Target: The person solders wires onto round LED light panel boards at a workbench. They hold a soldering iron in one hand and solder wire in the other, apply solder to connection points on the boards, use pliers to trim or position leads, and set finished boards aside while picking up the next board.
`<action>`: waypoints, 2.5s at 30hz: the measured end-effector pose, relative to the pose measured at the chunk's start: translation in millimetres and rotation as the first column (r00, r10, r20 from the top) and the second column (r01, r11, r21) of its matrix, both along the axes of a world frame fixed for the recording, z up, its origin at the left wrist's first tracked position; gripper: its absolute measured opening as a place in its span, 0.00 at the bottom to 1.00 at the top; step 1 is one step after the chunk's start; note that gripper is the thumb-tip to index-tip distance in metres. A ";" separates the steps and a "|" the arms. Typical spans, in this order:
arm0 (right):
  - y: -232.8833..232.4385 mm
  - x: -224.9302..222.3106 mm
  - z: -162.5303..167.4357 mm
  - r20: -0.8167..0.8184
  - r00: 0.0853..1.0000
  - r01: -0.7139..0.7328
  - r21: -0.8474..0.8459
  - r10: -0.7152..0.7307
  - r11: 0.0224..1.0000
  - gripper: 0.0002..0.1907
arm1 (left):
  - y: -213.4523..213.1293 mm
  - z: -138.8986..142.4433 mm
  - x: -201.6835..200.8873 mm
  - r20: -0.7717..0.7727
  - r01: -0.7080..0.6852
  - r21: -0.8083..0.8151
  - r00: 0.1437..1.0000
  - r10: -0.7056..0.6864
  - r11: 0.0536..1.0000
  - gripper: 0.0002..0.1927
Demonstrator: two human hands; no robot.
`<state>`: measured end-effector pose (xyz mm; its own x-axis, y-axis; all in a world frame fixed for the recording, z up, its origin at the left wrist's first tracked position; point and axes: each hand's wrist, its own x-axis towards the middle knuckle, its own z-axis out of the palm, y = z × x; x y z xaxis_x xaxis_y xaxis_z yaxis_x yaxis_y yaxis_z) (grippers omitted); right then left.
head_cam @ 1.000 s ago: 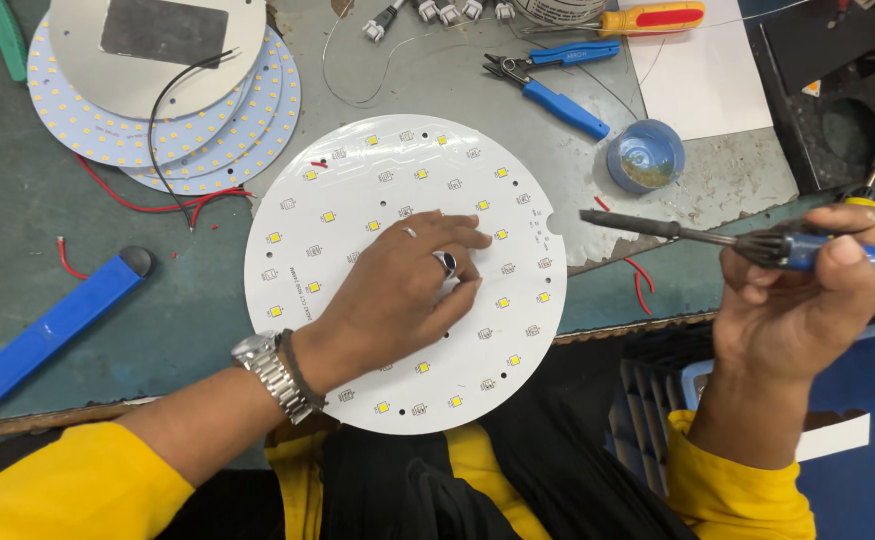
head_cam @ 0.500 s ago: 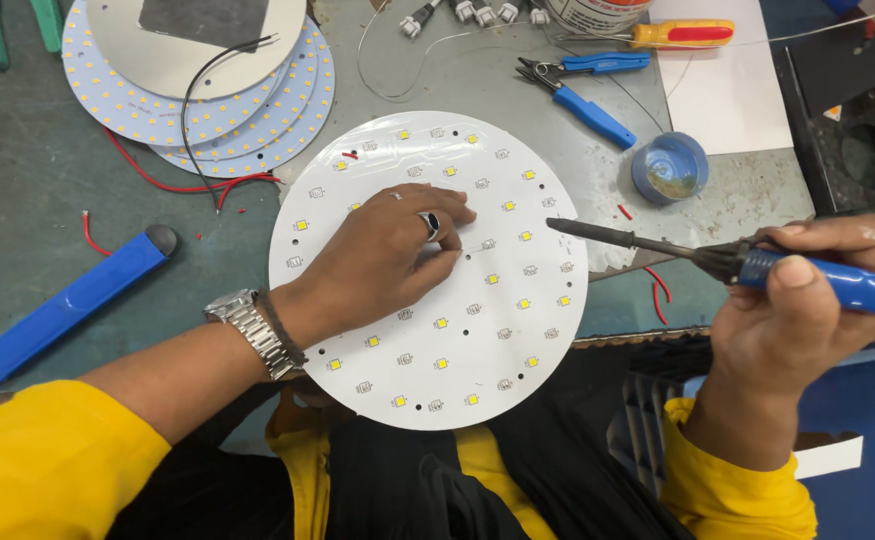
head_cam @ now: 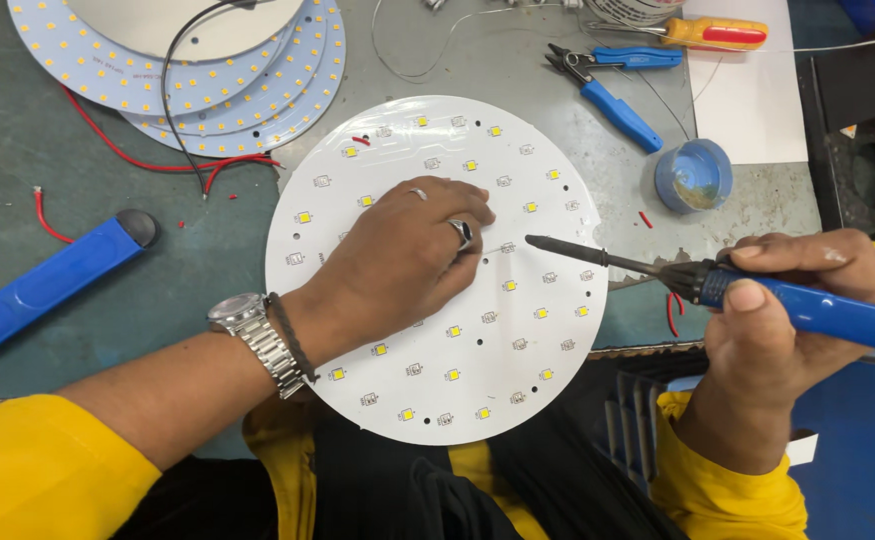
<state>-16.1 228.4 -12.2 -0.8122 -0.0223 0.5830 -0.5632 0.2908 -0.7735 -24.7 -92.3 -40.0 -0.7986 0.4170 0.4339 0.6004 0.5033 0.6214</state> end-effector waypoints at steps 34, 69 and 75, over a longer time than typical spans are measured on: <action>-17.9 0.9 24.1 0.086 0.992 -0.108 0.241 0.090 0.965 0.16 | 3.5 -5.2 -4.1 -0.125 0.030 -0.070 0.991 -0.038 0.997 0.07; -29.3 0.6 44.9 0.148 0.984 -0.141 0.339 0.095 0.930 0.12 | 7.0 4.0 -4.0 -0.184 0.012 -0.221 0.981 -0.054 0.975 0.06; -26.4 3.3 38.7 0.158 0.981 -0.149 0.236 0.113 0.960 0.12 | 7.0 4.2 -4.3 -0.187 0.010 -0.232 0.981 -0.055 0.973 0.06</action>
<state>-12.8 201.9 26.5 -0.8664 -0.2622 0.4250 -0.4987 0.4128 -0.7621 -28.9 -85.4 -35.8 -0.6950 0.5472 0.4664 0.7146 0.5971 0.3643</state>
